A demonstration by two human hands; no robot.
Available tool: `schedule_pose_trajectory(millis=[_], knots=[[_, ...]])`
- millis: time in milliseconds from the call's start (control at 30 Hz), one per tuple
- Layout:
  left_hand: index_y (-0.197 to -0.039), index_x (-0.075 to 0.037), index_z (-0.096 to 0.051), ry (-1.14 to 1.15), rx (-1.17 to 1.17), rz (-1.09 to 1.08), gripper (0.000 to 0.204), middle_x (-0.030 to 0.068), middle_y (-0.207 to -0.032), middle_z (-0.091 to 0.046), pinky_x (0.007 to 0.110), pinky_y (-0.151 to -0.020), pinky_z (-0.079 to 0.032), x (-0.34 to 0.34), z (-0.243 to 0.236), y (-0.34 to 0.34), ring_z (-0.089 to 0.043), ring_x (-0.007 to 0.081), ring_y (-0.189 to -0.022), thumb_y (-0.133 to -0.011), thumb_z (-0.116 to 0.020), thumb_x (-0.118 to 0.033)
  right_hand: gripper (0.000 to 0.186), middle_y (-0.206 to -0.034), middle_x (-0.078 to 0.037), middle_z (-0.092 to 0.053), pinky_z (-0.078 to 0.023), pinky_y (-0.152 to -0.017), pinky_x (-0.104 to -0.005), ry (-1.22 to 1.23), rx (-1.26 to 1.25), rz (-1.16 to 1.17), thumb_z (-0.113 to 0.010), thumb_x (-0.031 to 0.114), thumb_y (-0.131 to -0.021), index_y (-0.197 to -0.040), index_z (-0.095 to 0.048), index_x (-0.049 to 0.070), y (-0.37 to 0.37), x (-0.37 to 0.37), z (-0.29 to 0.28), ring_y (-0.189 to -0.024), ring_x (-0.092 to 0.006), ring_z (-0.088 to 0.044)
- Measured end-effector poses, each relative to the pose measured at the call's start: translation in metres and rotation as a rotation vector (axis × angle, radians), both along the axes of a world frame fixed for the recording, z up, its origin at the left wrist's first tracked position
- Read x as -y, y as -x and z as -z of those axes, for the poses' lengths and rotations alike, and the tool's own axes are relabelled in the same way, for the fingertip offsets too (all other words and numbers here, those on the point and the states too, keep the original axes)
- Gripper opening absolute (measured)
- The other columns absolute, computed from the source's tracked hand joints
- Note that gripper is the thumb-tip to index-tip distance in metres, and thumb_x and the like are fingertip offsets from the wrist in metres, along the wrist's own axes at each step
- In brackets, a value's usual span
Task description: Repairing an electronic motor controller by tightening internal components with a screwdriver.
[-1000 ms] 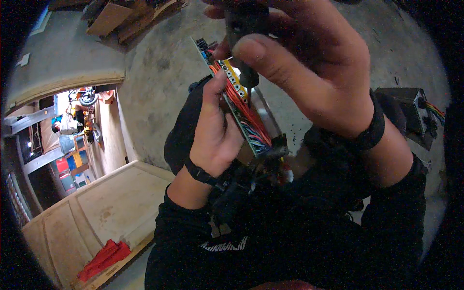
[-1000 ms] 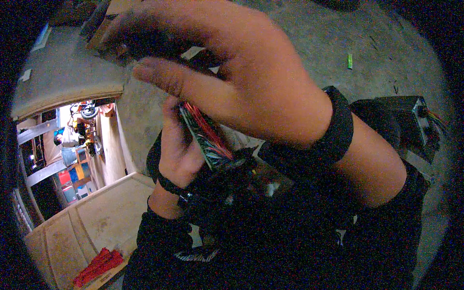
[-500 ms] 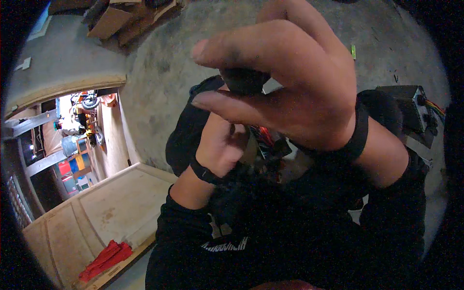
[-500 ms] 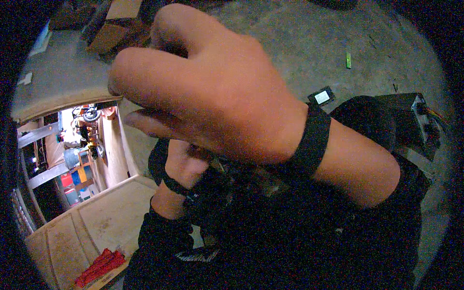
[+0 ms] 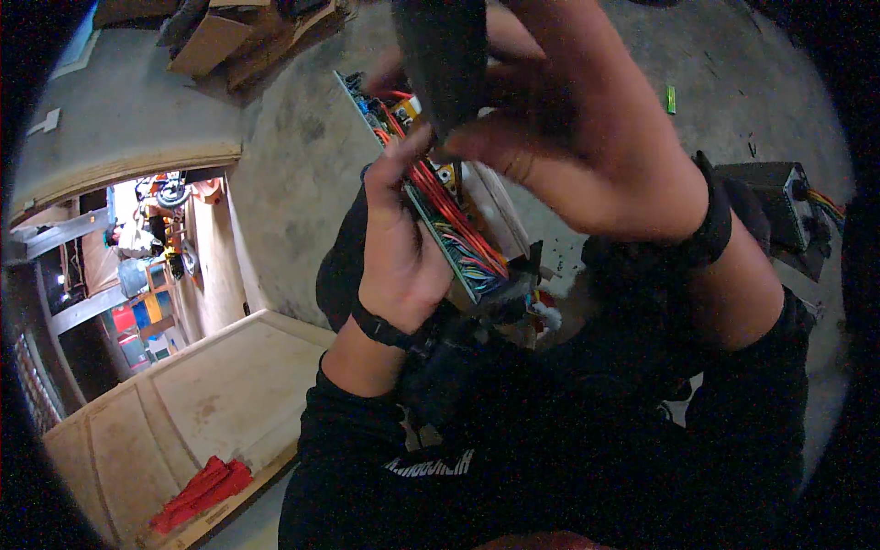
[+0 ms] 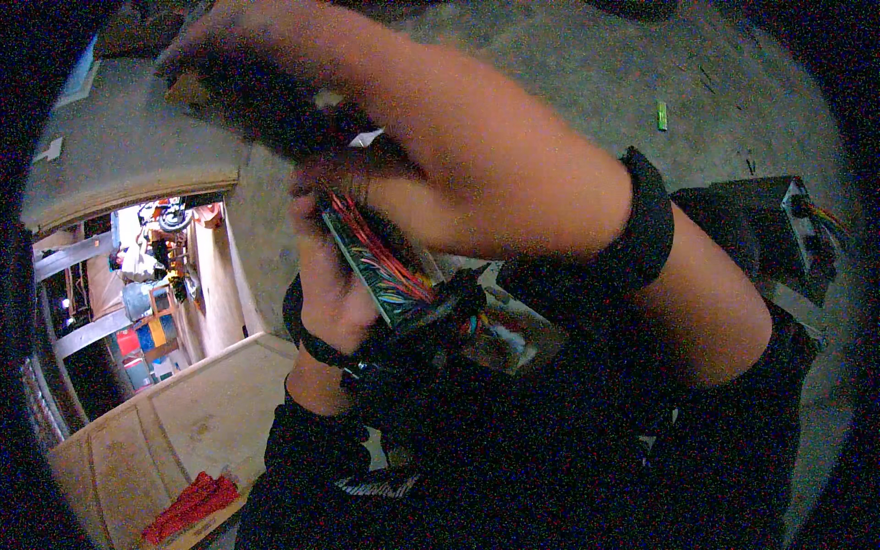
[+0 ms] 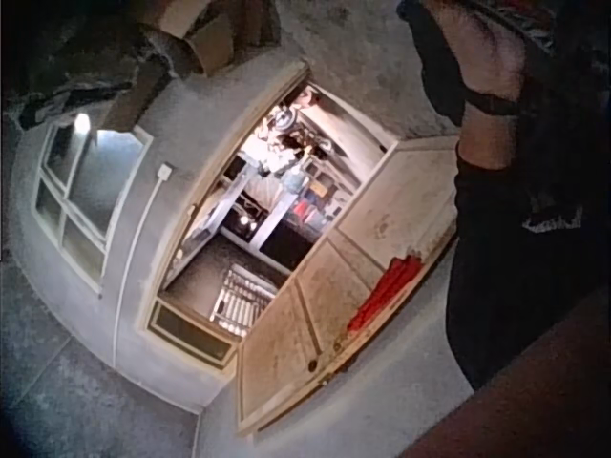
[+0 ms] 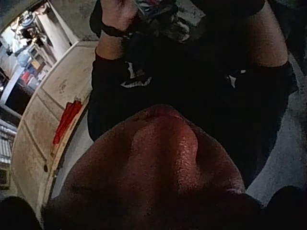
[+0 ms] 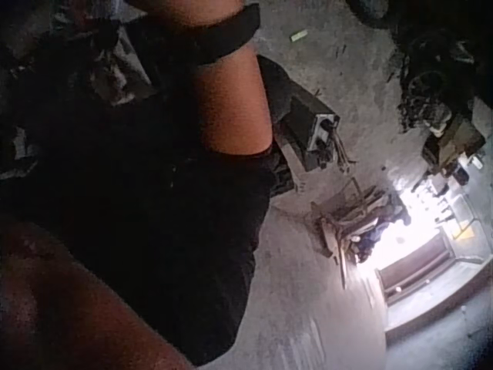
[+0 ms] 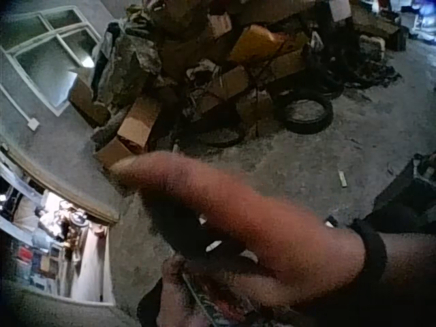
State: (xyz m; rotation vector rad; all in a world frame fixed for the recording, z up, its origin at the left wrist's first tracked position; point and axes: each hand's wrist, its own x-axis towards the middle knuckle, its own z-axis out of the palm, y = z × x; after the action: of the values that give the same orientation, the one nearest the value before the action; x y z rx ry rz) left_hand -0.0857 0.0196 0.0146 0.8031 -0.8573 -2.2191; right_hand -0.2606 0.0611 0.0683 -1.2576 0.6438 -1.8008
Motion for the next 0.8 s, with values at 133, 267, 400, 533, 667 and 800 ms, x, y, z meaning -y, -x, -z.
schedule_pose_trajectory(millis=[133, 267, 400, 533, 667, 800], knots=[[-0.132, -0.004, -0.051, -0.165, -0.166, 0.012, 0.055, 0.0125, -0.125, -0.062, 0.041, -0.103, -0.045, -0.003, 0.000, 0.001, -0.059, 0.0269, -0.117, -0.095, -0.054, -0.045, 0.052, -0.123, -0.011, -0.064, -0.052, -0.087, -0.0386, 0.446, -0.243, 0.383, -0.070, -0.001, -0.075, -0.125, -0.058, 0.009, -0.019, 0.019, 0.035, -0.107, -0.0317, -0.064], [-0.129, -0.002, -0.052, -0.233, -0.173, 0.076, 0.058, 0.0172, -0.123, -0.062, 0.042, -0.103, -0.045, 0.007, 0.010, -0.014, -0.061, 0.0294, -0.112, -0.096, -0.050, -0.048, 0.066, -0.122, -0.010, -0.063, -0.049, -0.094, -0.0402, 0.330, -0.298, 0.234, -0.070, -0.009, -0.068, -0.129, -0.055, 0.011, -0.021, 0.014, 0.039, -0.114, -0.0328, -0.060], [-0.128, -0.001, -0.052, -0.081, 0.046, 0.120, 0.060, 0.0201, -0.121, -0.063, 0.042, -0.102, -0.046, 0.003, -0.002, -0.012, -0.063, 0.0309, -0.109, -0.096, -0.048, -0.051, 0.067, -0.120, -0.008, -0.064, -0.049, -0.093, -0.0404, 0.395, -0.309, 0.365, -0.073, -0.007, -0.065, -0.126, -0.058, 0.016, -0.025, 0.013, 0.036, -0.111, -0.0323, -0.060], [-0.127, 0.000, -0.053, -0.298, -0.165, 0.154, 0.060, 0.0196, -0.118, -0.065, 0.042, -0.099, -0.047, 0.005, 0.005, -0.009, -0.064, 0.0307, -0.108, -0.095, -0.048, -0.052, 0.064, -0.115, -0.009, -0.065, -0.051, -0.089, -0.0408, 0.383, -0.360, 0.482, -0.075, -0.004, -0.065, -0.123, -0.059, 0.017, -0.025, 0.014, 0.034, -0.106, -0.0317, -0.061], [-0.127, -0.003, -0.054, -0.210, -0.041, 0.024, 0.058, 0.0169, -0.117, -0.066, 0.041, -0.097, -0.049, 0.006, 0.001, -0.013, -0.064, 0.0286, -0.107, -0.095, -0.050, -0.051, 0.060, -0.113, -0.010, -0.065, -0.051, -0.088, -0.0405, 0.124, -0.634, 0.429, -0.074, -0.003, -0.066, -0.122, -0.061, 0.018, -0.023, 0.004, 0.026, -0.104, -0.0323, -0.062], [-0.130, -0.007, -0.052, 0.067, 0.133, 0.040, 0.054, 0.0123, -0.117, -0.065, 0.039, -0.096, -0.050, -0.003, -0.007, -0.007, -0.064, 0.0243, -0.107, -0.095, -0.052, -0.048, 0.045, -0.114, -0.010, -0.062, -0.047, -0.075, -0.0297, 0.152, -0.529, 0.293, -0.074, 0.003, -0.080, -0.121, -0.057, 0.004, -0.018, 0.003, 0.025, -0.089, -0.0179, -0.057]])
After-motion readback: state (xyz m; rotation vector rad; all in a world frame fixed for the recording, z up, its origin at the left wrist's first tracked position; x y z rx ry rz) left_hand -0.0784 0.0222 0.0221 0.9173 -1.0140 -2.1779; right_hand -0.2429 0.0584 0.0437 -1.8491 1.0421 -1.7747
